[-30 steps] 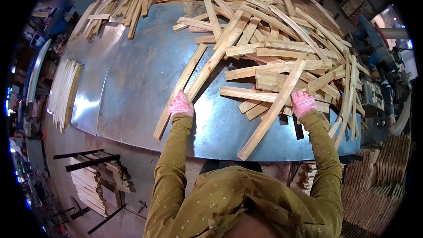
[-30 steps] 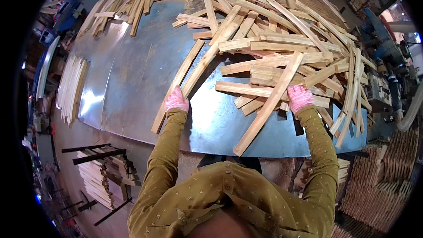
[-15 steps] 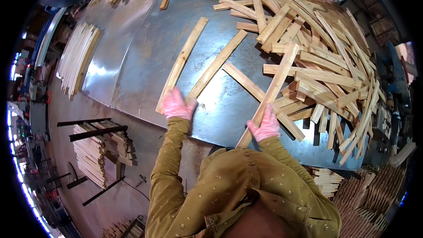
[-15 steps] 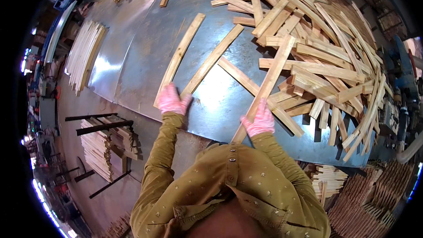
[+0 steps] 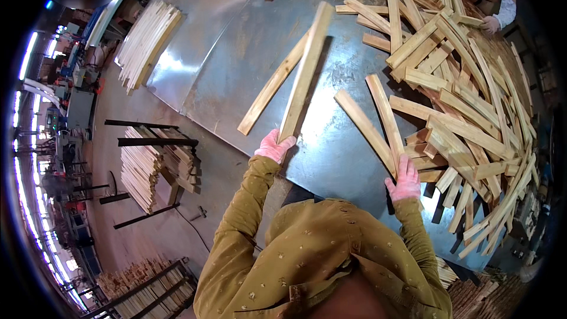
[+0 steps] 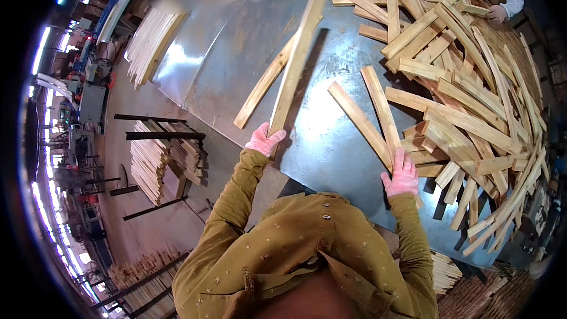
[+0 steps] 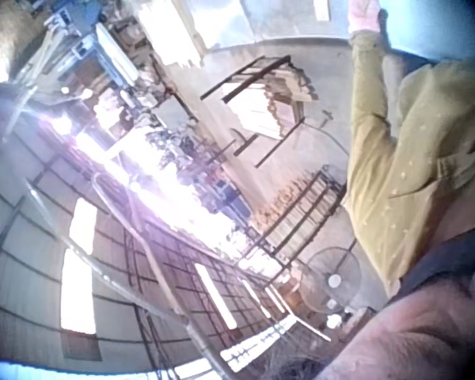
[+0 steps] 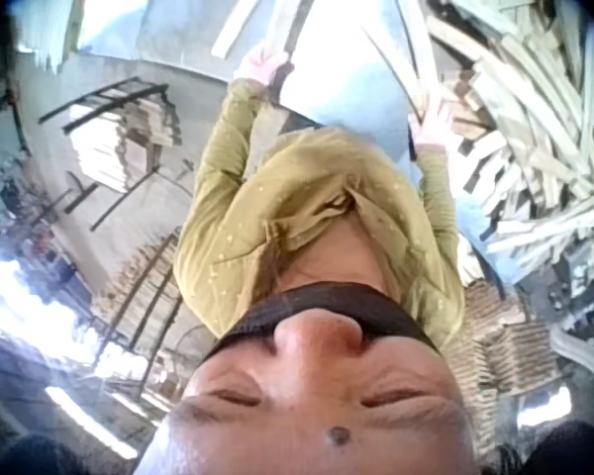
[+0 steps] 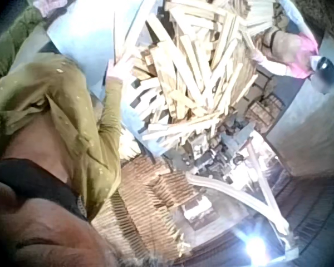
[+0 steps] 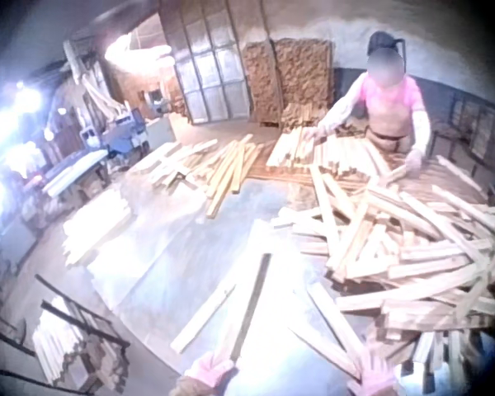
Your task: The person sorts wooden planks on a metal table in a workshop. They pick up planks from a large pile, inspect them, and stack them into neat piles. The person wears pink gloves and a brown jacket while handling the wood.
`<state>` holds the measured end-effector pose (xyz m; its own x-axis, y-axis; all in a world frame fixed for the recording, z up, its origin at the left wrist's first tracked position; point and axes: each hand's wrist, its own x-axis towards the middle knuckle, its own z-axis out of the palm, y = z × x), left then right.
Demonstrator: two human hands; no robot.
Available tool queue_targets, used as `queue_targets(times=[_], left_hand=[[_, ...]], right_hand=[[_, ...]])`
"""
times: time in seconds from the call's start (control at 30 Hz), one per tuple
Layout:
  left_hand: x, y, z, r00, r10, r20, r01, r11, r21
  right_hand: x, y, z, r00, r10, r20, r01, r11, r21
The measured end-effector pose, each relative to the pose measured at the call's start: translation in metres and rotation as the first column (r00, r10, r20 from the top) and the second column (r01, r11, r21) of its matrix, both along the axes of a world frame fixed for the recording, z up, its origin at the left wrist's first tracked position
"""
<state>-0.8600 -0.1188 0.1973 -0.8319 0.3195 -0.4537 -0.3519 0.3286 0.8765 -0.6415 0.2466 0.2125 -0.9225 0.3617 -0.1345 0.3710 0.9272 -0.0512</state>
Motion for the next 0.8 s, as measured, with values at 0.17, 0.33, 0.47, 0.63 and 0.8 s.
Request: queue_targets(times=[0.17, 0.33, 0.47, 0.63, 0.8], left_hand=[[-0.014, 0.007, 0.060, 0.916, 0.051, 0.399, -0.324, 0.680, 0.658], [-0.071, -0.010, 0.042, 0.766, -0.001, 0.643, -0.600, 0.356, 0.716], [-0.118, -0.031, 0.016, 0.754, -0.045, 0.655, -0.588, 0.400, 0.703], [-0.142, -0.040, 0.021, 0.815, -0.209, 0.541, -0.363, 0.544, 0.757], [-0.169, -0.050, 0.050, 0.917, -0.047, 0.397, -0.275, 0.646, 0.712]], right_hand=[[-0.018, -0.013, -0.013, 0.968, -0.246, 0.058, 0.252, 0.951, -0.178], [-0.074, -0.055, -0.015, 0.927, -0.376, -0.020, 0.343, 0.865, -0.365], [-0.163, -0.107, 0.009, 0.889, -0.113, -0.444, 0.125, 0.992, -0.001], [-0.243, -0.256, 0.044, 0.993, -0.120, 0.002, 0.064, 0.517, -0.853], [-0.271, -0.302, 0.042, 0.965, -0.250, 0.074, 0.142, 0.268, -0.953]])
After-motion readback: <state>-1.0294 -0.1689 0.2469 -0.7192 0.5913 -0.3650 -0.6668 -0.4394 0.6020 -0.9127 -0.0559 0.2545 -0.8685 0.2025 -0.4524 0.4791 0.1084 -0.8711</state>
